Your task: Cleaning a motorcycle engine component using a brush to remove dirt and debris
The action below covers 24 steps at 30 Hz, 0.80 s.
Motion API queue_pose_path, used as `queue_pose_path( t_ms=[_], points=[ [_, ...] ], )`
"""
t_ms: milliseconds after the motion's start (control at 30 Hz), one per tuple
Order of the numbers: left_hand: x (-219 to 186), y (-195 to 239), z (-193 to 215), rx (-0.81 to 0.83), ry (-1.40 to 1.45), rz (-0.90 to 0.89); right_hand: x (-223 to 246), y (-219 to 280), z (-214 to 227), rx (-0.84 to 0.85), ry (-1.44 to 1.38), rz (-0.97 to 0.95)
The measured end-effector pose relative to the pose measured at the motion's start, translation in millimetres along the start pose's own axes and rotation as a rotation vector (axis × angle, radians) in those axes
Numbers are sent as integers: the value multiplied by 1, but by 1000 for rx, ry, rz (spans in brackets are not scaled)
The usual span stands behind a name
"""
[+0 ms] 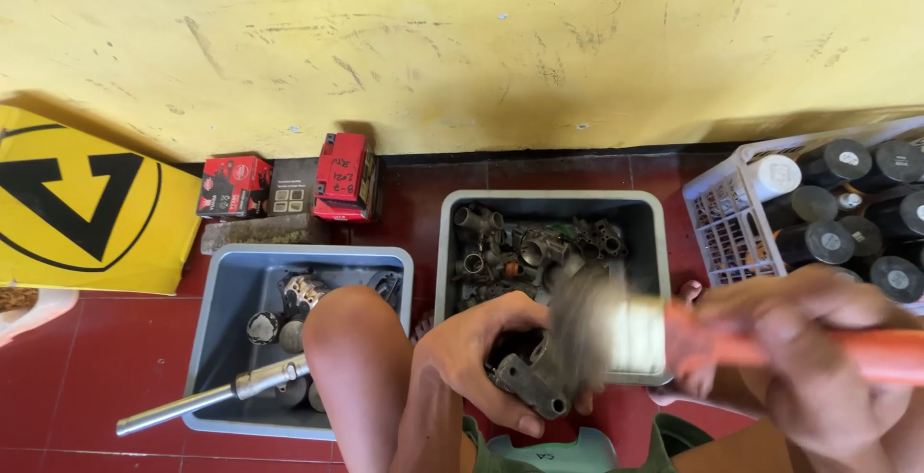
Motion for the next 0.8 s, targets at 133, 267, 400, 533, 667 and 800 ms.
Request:
queue_pose_path(
  t_ms=[133,267,400,533,667,800],
  points=[
    [9,1,-2,88,19,60,2,-4,-25,149,445,-93],
    [11,-2,-2,3,-40,146,14,-10,-19,177,60,2],
    [21,3,0,-18,14,292,6,-9,-46,104,92,229],
    [15,-5,0,29,-42,88,30,-22,-42,121,147,-67],
    [7,-6,1,-7,-30,149,18,-23,-58,115,380,251],
    [-6,-9,-1,-80,-106,-13,-14,-33,-33,95,496,-36]
  ],
)
Point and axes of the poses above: each hand's wrist, its own y-axis away from the middle knuckle, its own z-axis out of the back of the hand, x = y × z, the point moved 3 cm from there along -y, towards the middle knuckle, and after that the axes turned 13 degrees about -x, right-handed, at the moved point
